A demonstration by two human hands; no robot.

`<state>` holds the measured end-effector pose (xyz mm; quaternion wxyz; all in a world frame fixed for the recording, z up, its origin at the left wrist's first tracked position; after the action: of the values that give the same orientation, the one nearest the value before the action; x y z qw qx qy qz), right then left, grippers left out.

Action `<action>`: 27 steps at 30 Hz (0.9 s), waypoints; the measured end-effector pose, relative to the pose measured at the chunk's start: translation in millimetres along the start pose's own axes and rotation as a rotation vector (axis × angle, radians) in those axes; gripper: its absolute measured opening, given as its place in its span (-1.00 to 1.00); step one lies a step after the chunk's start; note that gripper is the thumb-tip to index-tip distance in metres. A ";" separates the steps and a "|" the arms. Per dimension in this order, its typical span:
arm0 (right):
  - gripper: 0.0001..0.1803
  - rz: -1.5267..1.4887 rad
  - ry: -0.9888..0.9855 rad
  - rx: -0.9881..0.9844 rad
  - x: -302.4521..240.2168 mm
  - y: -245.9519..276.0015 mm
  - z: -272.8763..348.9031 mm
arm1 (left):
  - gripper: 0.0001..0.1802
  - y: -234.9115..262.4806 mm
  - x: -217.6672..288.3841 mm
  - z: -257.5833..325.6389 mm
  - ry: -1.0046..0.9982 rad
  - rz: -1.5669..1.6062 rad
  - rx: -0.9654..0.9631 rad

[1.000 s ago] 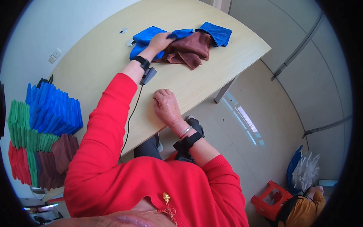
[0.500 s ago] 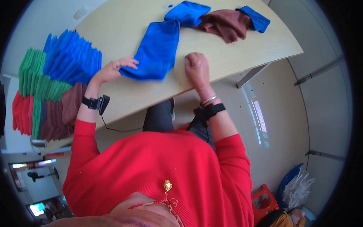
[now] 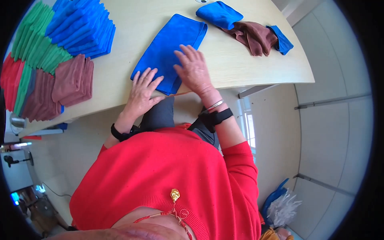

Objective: The person folds blue towels and a brown towel by hand, smoothing each one out on the table before folding them into rectangles and placing them onto a stack.

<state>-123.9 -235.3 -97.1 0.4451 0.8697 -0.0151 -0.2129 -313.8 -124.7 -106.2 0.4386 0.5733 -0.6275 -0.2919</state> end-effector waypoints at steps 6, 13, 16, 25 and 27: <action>-0.45 0.084 0.039 -0.284 -4.5 -27.1 8.4 | -0.34 2.3 -8.8 2.4 -0.051 0.006 -0.032; -0.46 0.028 0.066 -0.414 -21.2 3.4 16.5 | -0.47 18.8 -1.6 19.9 -0.131 -0.004 -0.020; -0.47 -0.544 -0.446 -0.814 -25.3 21.8 -17.4 | -0.54 11.8 -2.4 33.6 -0.145 -0.071 0.054; -0.40 -0.199 0.182 -0.329 -13.7 -65.0 -66.2 | -0.73 2.4 0.6 38.3 -0.164 -0.046 0.195; -0.37 0.077 0.268 -0.371 -13.2 -77.7 -65.4 | -0.74 4.1 0.6 38.5 -0.154 -0.048 0.201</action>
<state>-123.4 -135.4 -119.5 0.6030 0.7924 0.0503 -0.0774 -349.7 -129.8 -119.6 0.3225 0.6050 -0.6715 -0.2811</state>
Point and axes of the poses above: each hand's wrist, its own z-axis away from the middle knuckle, its own y-axis out of the back of the hand, x = y × z, the point moved 1 cm from there along -z, towards the middle knuckle, and after that the axes turned 5 degrees about -y, right-handed, at the moved point
